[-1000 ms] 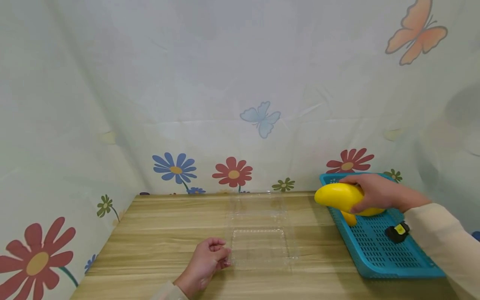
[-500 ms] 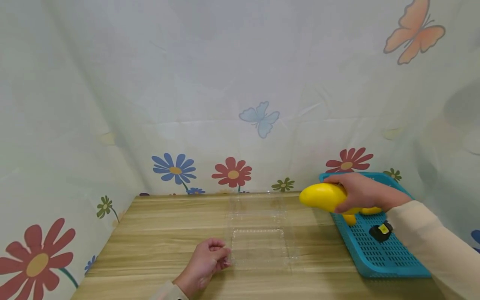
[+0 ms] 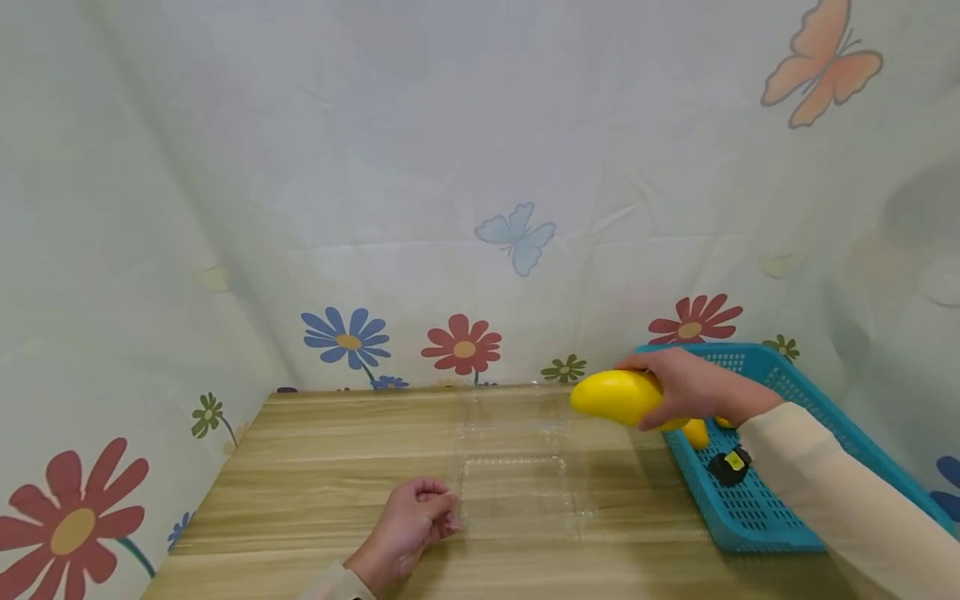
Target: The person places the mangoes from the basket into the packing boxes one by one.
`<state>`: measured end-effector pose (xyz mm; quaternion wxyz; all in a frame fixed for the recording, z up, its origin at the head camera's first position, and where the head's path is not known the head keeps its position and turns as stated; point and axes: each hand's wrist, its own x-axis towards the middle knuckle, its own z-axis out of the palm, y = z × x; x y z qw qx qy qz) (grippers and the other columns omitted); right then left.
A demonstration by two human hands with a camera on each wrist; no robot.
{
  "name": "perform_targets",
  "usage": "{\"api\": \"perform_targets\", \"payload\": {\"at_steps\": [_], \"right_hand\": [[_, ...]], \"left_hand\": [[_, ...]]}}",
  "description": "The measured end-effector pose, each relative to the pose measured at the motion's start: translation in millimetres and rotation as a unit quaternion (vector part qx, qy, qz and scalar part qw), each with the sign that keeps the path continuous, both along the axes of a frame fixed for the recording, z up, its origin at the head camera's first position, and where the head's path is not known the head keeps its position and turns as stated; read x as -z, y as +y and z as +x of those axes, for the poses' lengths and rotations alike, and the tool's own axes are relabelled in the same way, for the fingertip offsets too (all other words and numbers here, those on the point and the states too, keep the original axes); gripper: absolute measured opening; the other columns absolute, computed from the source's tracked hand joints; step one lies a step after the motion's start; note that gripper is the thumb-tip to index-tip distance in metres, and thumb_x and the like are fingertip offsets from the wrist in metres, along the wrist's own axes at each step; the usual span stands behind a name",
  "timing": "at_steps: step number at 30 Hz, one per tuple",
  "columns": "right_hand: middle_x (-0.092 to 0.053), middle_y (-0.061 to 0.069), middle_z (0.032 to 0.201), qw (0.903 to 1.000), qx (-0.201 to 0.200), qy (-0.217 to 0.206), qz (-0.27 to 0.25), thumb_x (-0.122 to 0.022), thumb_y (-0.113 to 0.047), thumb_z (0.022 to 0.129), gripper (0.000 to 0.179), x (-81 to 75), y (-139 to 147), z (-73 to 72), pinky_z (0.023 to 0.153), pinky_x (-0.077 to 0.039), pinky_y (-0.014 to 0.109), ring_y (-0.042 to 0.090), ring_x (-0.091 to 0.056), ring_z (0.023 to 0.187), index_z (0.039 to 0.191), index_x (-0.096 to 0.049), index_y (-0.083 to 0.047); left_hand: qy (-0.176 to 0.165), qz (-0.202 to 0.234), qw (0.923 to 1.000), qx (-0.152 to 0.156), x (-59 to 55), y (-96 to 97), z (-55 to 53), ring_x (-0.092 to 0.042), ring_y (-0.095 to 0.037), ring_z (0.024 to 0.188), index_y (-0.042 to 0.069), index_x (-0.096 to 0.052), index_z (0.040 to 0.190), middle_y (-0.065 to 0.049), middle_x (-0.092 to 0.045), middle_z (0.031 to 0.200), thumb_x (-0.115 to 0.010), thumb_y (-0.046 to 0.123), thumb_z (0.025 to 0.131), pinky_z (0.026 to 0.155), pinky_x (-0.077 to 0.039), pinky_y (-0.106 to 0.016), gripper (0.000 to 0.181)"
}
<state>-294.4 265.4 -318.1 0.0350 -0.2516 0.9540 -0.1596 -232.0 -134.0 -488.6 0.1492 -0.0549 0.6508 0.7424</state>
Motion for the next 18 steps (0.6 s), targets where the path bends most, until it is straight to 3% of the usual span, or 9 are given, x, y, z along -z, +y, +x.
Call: {"api": "perform_targets", "payload": {"at_steps": [18], "right_hand": [[-0.069,-0.002,0.119,0.9992,-0.013,-0.020,-0.031,-0.093,-0.027,0.073,0.072,19.1,-33,-9.6,0.088,-0.058,0.039,0.017,-0.060,0.098,0.136,-0.061,-0.018]], "left_hand": [[-0.003,0.003,0.9999,-0.010,3.5,0.6,-2.1,-0.060,-0.013,0.072,-0.008,-0.046,0.120,0.000,-0.059,0.083,-0.064,0.000,0.095,0.068,-0.059,-0.027,0.032]]}}
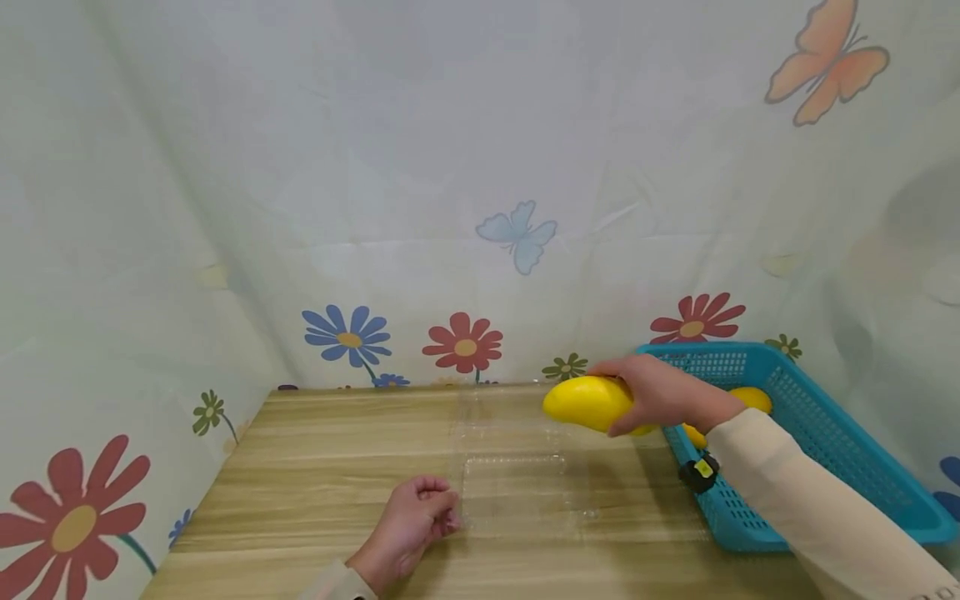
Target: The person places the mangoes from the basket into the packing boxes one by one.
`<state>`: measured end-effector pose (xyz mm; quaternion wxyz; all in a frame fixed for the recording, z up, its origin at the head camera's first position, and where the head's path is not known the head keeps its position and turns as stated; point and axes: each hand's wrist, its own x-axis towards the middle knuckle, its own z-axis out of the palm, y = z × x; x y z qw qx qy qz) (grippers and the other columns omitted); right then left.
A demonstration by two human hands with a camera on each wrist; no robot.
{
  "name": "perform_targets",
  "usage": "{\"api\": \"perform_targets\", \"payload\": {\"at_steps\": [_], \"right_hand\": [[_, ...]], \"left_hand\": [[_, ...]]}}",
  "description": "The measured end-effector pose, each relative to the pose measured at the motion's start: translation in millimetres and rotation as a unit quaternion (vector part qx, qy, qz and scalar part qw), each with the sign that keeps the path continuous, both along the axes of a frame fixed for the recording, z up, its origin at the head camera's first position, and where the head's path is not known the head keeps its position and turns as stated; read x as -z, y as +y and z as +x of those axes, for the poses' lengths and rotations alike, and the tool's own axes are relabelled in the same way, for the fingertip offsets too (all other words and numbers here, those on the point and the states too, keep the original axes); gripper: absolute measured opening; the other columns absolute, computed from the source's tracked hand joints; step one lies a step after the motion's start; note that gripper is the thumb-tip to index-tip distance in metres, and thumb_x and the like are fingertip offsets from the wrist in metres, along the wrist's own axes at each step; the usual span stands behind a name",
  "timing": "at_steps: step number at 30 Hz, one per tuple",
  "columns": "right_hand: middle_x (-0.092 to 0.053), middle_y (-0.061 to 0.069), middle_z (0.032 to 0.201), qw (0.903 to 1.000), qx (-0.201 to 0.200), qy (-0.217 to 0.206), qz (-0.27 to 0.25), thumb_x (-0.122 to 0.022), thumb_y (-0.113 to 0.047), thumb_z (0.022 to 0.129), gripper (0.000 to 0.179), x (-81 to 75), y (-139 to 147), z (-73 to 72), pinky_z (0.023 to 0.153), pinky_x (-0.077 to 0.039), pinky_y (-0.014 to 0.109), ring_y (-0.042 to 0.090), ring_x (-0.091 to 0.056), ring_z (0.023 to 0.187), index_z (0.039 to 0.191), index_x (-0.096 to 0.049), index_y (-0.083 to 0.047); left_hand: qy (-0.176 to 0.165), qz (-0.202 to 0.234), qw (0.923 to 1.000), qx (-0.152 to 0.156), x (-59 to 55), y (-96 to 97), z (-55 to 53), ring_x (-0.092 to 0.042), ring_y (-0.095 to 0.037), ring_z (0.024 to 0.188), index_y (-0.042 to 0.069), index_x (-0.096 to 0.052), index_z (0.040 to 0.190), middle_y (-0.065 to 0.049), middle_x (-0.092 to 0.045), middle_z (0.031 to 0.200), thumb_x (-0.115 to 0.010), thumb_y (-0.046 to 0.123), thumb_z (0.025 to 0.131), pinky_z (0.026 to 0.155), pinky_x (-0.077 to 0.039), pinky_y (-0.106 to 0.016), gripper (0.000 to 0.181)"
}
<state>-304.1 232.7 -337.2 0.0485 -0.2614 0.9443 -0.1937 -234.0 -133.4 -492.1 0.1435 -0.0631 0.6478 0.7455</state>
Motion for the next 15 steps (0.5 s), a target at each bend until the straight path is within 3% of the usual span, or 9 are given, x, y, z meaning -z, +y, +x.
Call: {"api": "perform_targets", "payload": {"at_steps": [6,15], "right_hand": [[-0.070,-0.002,0.121,0.9998,-0.016,0.003,-0.008,-0.093,-0.027,0.074,0.070,7.9,-10,-2.8,0.088,-0.057,0.037,0.016,-0.061,0.098,0.135,-0.061,-0.017],[-0.071,0.000,0.121,0.9982,-0.044,0.041,0.009,-0.093,-0.028,0.073,0.072,12.2,-28,-4.2,0.086,-0.056,0.035,0.014,-0.061,0.096,0.136,-0.061,-0.014]], "left_hand": [[-0.001,-0.002,1.0000,0.001,-1.7,0.7,0.0,-0.061,-0.013,0.071,-0.009,-0.045,0.121,-0.001,-0.059,0.082,-0.063,-0.001,0.095,0.068,-0.059,-0.027,0.032],[-0.002,0.007,1.0000,0.001,-2.6,2.0,0.8,-0.061,-0.012,0.069,-0.010,-0.044,0.119,0.001,-0.059,0.080,-0.062,-0.003,0.095,0.067,-0.059,-0.025,0.031]]}}
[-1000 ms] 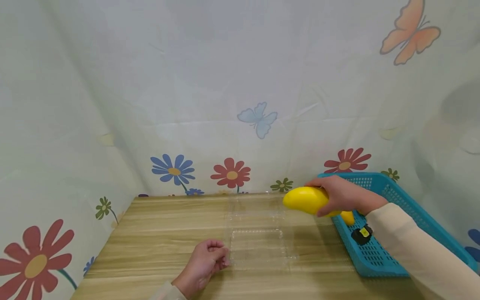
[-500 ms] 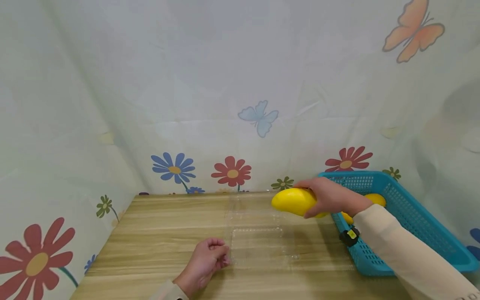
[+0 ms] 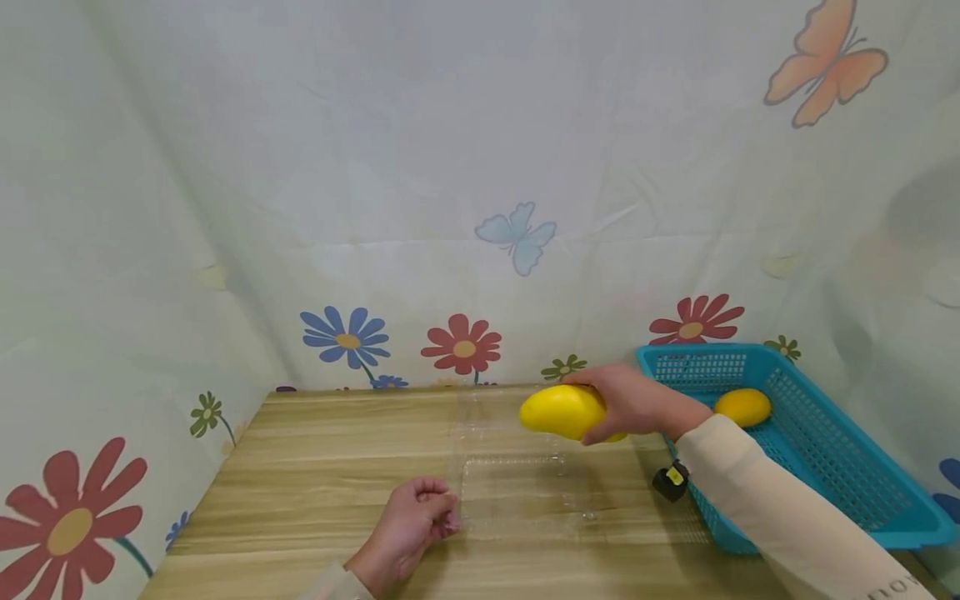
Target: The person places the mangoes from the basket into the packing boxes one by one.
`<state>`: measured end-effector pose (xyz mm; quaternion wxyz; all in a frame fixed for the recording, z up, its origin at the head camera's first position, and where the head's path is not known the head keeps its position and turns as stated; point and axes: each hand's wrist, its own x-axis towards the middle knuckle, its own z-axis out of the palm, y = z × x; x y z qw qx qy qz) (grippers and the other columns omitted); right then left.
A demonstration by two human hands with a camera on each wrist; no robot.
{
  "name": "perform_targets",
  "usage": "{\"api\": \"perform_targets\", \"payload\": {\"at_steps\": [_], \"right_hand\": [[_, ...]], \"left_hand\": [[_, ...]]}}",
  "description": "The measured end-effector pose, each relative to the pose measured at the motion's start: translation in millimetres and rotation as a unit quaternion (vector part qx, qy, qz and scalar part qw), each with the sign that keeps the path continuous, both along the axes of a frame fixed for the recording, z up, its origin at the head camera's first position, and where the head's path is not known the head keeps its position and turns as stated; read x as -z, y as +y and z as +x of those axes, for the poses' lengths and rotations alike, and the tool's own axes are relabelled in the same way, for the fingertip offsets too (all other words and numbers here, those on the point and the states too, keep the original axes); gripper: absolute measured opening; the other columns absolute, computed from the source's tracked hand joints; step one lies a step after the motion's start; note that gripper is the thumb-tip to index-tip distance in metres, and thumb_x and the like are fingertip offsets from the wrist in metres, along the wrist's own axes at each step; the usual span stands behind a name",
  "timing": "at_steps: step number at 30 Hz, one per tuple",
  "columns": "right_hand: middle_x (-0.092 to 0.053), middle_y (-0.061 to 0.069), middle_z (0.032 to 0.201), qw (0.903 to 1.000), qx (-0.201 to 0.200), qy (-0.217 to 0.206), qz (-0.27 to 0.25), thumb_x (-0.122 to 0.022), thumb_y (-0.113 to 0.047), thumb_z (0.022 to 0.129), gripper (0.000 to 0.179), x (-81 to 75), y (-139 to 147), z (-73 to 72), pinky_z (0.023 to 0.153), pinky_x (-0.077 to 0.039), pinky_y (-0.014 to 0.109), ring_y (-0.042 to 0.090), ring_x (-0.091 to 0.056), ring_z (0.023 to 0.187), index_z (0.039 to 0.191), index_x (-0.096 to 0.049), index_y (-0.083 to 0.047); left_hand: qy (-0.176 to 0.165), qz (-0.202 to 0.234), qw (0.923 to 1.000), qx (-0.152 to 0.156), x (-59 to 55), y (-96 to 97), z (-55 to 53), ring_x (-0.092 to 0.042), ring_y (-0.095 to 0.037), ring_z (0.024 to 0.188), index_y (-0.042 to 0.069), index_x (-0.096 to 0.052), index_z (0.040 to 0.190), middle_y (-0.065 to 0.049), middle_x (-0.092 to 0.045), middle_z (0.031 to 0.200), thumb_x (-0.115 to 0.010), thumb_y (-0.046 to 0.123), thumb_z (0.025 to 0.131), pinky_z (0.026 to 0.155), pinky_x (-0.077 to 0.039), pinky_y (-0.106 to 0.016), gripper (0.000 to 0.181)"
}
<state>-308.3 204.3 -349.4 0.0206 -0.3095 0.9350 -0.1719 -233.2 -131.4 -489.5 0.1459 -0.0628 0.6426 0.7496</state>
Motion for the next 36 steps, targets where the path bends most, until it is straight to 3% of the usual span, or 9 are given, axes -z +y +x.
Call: {"api": "perform_targets", "payload": {"at_steps": [22,36], "right_hand": [[-0.068,-0.008,0.119,0.9991,0.010,-0.033,-0.023,-0.094,-0.021,0.072,0.066,17.9,-42,0.8,0.099,-0.055,0.042,0.015,-0.058,0.105,0.131,-0.064,-0.022],[-0.070,-0.004,0.120,0.9996,-0.027,-0.005,-0.010,-0.093,-0.019,0.072,0.065,33.1,-56,0.6,0.099,-0.055,0.042,0.015,-0.060,0.104,0.131,-0.065,-0.017]], "left_hand": [[0.008,0.007,0.9999,-0.011,2.8,1.5,0.9,-0.060,-0.012,0.069,-0.008,-0.046,0.117,0.001,-0.057,0.078,-0.061,-0.003,0.095,0.067,-0.060,-0.026,0.028],[0.014,0.008,0.9997,-0.018,6.4,1.7,-0.2,-0.059,-0.012,0.067,-0.006,-0.048,0.115,0.001,-0.057,0.077,-0.062,-0.003,0.094,0.066,-0.059,-0.026,0.026]]}}
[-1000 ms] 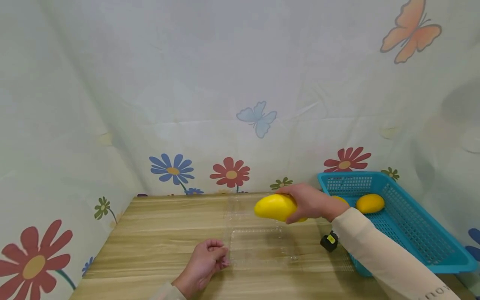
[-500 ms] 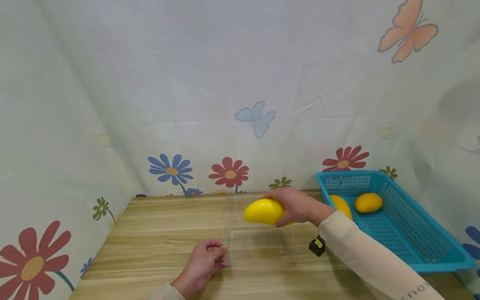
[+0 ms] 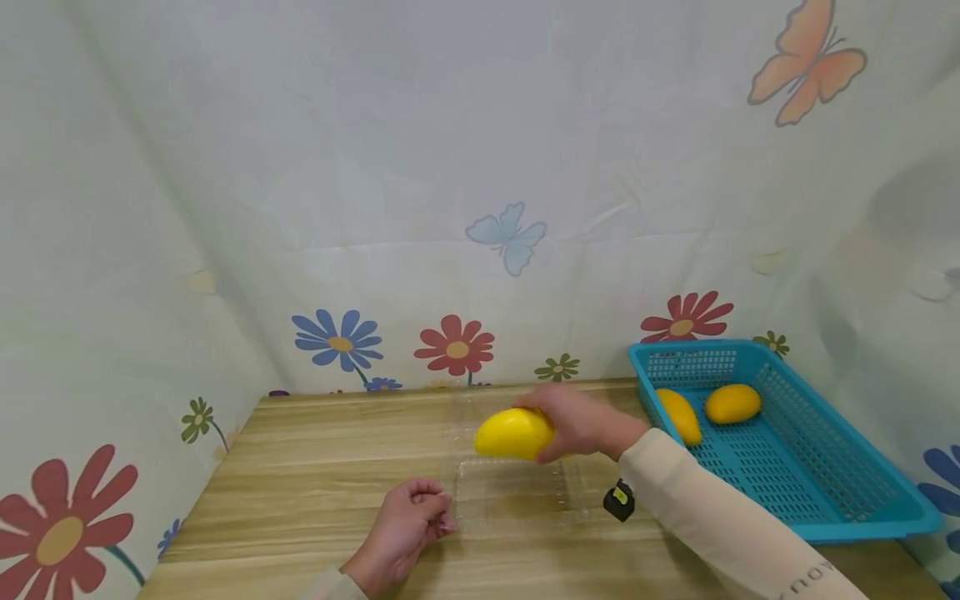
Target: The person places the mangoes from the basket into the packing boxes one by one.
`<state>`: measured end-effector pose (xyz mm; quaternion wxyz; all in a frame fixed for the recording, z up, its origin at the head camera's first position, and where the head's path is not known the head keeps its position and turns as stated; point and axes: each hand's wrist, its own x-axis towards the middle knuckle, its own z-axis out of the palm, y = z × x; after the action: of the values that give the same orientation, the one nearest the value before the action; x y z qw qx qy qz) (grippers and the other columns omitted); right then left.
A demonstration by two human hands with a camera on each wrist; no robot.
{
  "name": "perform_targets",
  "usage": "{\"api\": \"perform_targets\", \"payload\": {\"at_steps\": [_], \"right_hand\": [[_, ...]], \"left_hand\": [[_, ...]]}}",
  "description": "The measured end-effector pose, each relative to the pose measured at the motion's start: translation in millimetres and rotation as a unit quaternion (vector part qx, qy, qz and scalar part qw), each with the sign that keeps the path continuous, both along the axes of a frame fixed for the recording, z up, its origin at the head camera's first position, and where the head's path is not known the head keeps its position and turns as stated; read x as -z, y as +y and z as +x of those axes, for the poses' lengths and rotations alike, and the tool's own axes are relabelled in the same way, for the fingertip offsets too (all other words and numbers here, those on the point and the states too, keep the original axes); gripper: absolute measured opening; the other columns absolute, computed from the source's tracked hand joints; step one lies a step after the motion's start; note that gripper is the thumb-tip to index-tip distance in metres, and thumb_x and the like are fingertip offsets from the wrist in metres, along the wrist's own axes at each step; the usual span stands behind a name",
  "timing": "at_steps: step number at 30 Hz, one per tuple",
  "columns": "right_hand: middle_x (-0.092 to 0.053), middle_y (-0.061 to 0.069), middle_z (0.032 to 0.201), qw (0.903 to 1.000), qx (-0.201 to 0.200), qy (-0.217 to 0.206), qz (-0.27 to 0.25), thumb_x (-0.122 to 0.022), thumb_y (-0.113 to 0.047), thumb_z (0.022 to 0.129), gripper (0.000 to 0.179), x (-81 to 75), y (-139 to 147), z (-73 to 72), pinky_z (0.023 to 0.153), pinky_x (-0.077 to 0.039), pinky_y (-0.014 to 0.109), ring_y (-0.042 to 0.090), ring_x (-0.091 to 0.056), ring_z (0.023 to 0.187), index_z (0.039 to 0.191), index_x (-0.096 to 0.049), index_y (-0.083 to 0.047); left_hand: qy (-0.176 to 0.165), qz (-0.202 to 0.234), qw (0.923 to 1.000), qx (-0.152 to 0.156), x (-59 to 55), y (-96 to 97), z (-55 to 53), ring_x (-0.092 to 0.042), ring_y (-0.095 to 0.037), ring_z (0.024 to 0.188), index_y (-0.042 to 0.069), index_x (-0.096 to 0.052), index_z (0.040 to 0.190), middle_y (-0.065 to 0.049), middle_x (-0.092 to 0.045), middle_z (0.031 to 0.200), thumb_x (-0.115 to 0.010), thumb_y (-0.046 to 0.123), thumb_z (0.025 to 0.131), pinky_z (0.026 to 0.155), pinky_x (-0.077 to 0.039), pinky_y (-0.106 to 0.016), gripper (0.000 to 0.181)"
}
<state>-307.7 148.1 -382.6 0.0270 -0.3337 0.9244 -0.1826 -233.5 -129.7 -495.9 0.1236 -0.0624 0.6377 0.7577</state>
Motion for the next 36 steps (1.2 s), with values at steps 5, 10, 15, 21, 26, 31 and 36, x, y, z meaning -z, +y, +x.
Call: {"api": "perform_targets", "payload": {"at_steps": [5,10,15,21,26,31,36], "right_hand": [[-0.070,-0.006,0.118,0.9999,0.009,-0.007,0.001,-0.093,-0.019,0.071,0.064,4.8,-7,0.2,0.100,-0.054,0.041,0.015,-0.058,0.104,0.130,-0.066,-0.019],[-0.070,-0.006,0.119,0.9997,0.015,-0.016,0.005,-0.093,-0.018,0.071,0.062,10.0,-13,-1.7,0.102,-0.053,0.041,0.015,-0.058,0.104,0.128,-0.066,-0.019],[-0.071,-0.005,0.119,0.9996,0.020,-0.019,0.012,-0.094,-0.019,0.071,0.063,15.3,-18,-4.3,0.101,-0.055,0.040,0.014,-0.060,0.102,0.126,-0.066,-0.017],[-0.072,-0.003,0.115,0.9994,0.021,-0.003,0.027,-0.096,-0.021,0.068,0.062,21.9,-22,-5.5,0.099,-0.055,0.040,0.015,-0.060,0.099,0.123,-0.067,-0.015],[-0.071,-0.004,0.115,0.9988,0.033,-0.016,0.033,-0.096,-0.021,0.068,0.063,28.7,-27,-5.7,0.101,-0.054,0.041,0.015,-0.059,0.100,0.124,-0.067,-0.016],[-0.070,-0.003,0.117,0.9980,0.040,-0.019,0.045,-0.096,-0.023,0.067,0.065,34.0,-31,-5.8,0.103,-0.054,0.041,0.015,-0.059,0.101,0.124,-0.066,-0.017],[-0.066,0.000,0.116,0.9981,0.036,-0.007,0.050,-0.097,-0.025,0.065,0.068,38.8,-34,-6.4,0.100,-0.055,0.040,0.017,-0.059,0.100,0.124,-0.065,-0.013]], "left_hand": [[0.001,-0.002,1.0000,0.002,0.1,-0.1,-0.4,-0.060,-0.012,0.067,-0.007,-0.047,0.116,0.001,-0.057,0.078,-0.062,-0.002,0.095,0.066,-0.059,-0.026,0.027],[0.000,-0.002,1.0000,0.000,0.8,-0.9,-0.4,-0.060,-0.012,0.068,-0.006,-0.047,0.116,0.001,-0.058,0.079,-0.062,-0.001,0.096,0.067,-0.059,-0.026,0.025],[-0.002,-0.005,1.0000,0.001,0.3,-0.6,-0.6,-0.060,-0.012,0.067,-0.006,-0.047,0.117,0.001,-0.058,0.079,-0.061,-0.001,0.096,0.066,-0.059,-0.026,0.026],[-0.006,-0.006,1.0000,0.004,-0.7,0.6,-1.6,-0.060,-0.012,0.068,-0.008,-0.045,0.119,0.001,-0.057,0.079,-0.060,-0.001,0.096,0.067,-0.059,-0.026,0.029],[-0.006,-0.006,1.0000,0.002,-0.5,1.1,-1.5,-0.060,-0.012,0.068,-0.008,-0.045,0.120,0.001,-0.057,0.079,-0.061,-0.001,0.095,0.067,-0.059,-0.026,0.030],[-0.007,-0.009,0.9999,0.000,-0.4,1.2,-1.7,-0.060,-0.012,0.067,-0.008,-0.045,0.119,0.001,-0.056,0.079,-0.061,-0.001,0.095,0.066,-0.059,-0.026,0.030],[-0.007,-0.007,0.9999,-0.001,-1.1,1.7,-1.5,-0.060,-0.012,0.067,-0.008,-0.045,0.119,0.001,-0.056,0.079,-0.061,-0.002,0.095,0.066,-0.059,-0.025,0.030]]}}
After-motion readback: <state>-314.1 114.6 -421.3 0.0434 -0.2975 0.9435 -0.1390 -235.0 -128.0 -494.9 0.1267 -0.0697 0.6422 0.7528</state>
